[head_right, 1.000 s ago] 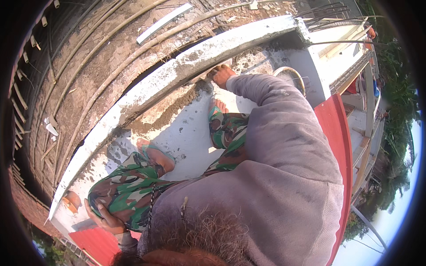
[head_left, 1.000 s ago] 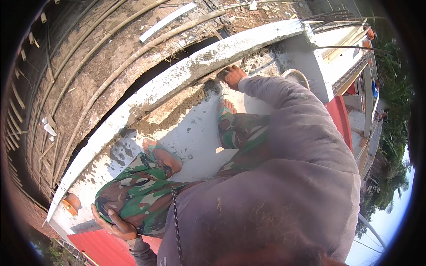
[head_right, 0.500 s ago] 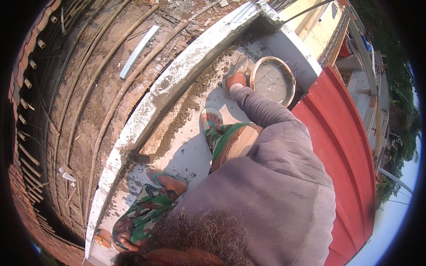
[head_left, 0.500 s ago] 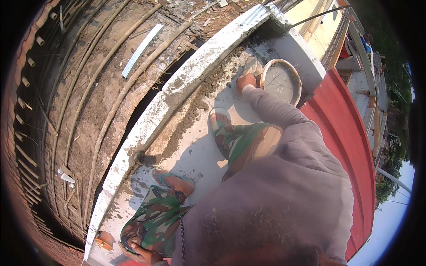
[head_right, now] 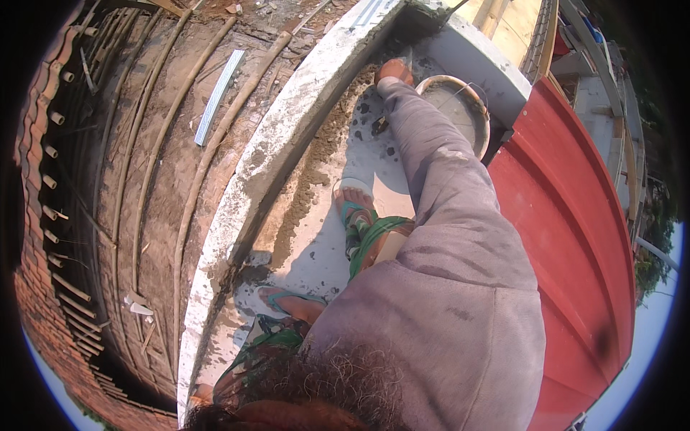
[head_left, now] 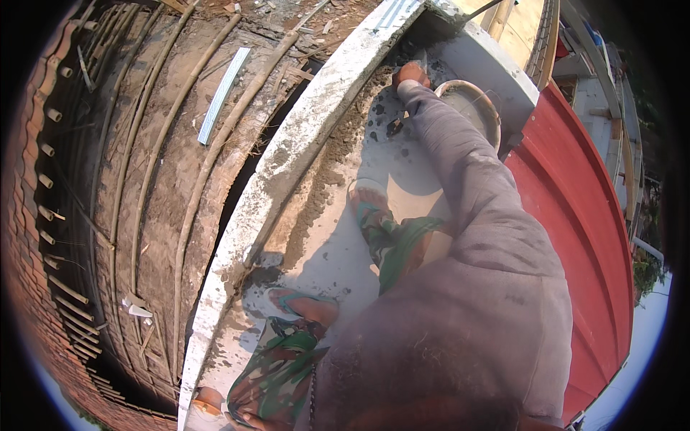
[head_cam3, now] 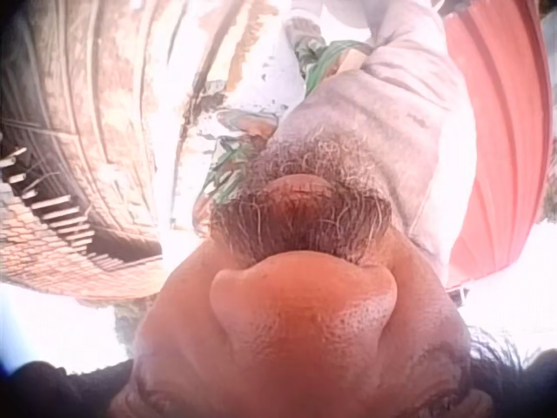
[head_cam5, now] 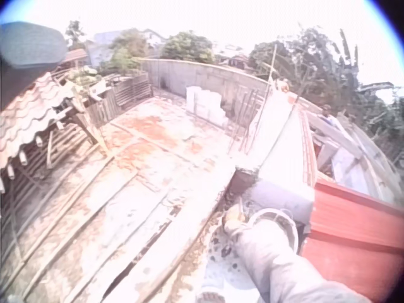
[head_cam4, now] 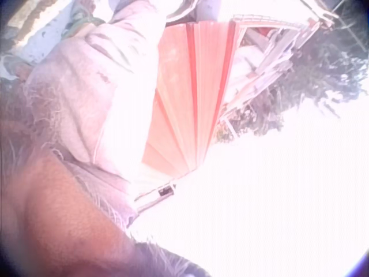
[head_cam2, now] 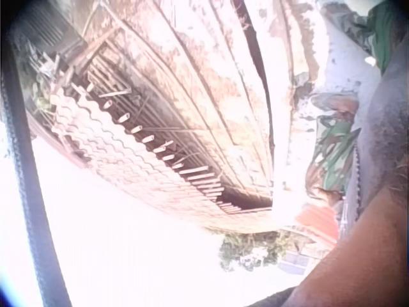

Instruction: The person applies cement to the edge of a roof wall using a trowel and a wooden board, smoothing the mixture along the surface.

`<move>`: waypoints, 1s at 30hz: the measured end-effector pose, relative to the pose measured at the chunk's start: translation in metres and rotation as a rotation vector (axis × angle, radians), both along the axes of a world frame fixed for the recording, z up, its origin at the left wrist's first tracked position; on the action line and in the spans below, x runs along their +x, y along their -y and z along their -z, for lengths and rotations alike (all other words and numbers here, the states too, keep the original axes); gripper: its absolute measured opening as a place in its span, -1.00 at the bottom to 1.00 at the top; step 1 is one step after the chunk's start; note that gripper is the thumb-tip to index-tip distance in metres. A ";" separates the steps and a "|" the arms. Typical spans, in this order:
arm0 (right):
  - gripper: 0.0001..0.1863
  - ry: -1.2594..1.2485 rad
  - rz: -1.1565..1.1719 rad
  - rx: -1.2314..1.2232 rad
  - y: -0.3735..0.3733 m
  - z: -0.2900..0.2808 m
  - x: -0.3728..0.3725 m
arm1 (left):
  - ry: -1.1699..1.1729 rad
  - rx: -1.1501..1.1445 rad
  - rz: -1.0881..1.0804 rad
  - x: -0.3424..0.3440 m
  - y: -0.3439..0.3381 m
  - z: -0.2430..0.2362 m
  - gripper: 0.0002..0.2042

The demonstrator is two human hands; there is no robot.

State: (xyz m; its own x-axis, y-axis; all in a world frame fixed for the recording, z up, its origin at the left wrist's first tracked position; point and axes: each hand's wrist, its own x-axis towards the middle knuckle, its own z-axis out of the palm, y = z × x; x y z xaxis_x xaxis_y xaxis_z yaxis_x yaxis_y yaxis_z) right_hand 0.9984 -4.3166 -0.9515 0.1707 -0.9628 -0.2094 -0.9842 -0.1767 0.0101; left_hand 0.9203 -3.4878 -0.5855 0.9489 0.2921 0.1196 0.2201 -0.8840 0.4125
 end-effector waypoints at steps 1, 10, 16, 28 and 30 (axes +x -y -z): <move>-0.65 -0.056 -0.084 0.028 -0.025 -0.014 0.028 | 0.019 0.010 -0.017 -0.007 0.003 0.000 -0.36; -0.67 -0.090 -0.058 -0.021 -0.002 -0.020 0.015 | 0.015 0.017 -0.011 -0.004 -0.002 -0.003 -0.37; -0.69 -0.066 -0.267 -0.012 -0.055 -0.017 0.007 | -0.004 0.006 -0.032 -0.012 -0.004 -0.007 -0.37; -0.73 0.132 -0.102 -0.003 -0.118 -0.018 -0.038 | -0.017 -0.023 -0.013 -0.002 -0.001 -0.010 -0.37; -0.71 0.100 -0.056 0.016 -0.077 -0.040 0.017 | 0.023 -0.023 -0.055 -0.018 0.001 -0.012 -0.37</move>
State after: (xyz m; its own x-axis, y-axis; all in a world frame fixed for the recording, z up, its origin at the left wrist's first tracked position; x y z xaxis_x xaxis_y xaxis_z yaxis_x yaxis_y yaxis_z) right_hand 1.0150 -4.2398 -0.9117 0.2451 -0.9477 -0.2042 -0.9687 -0.2308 -0.0914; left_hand 0.9025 -3.4887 -0.5733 0.9283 0.3467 0.1341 0.2581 -0.8608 0.4386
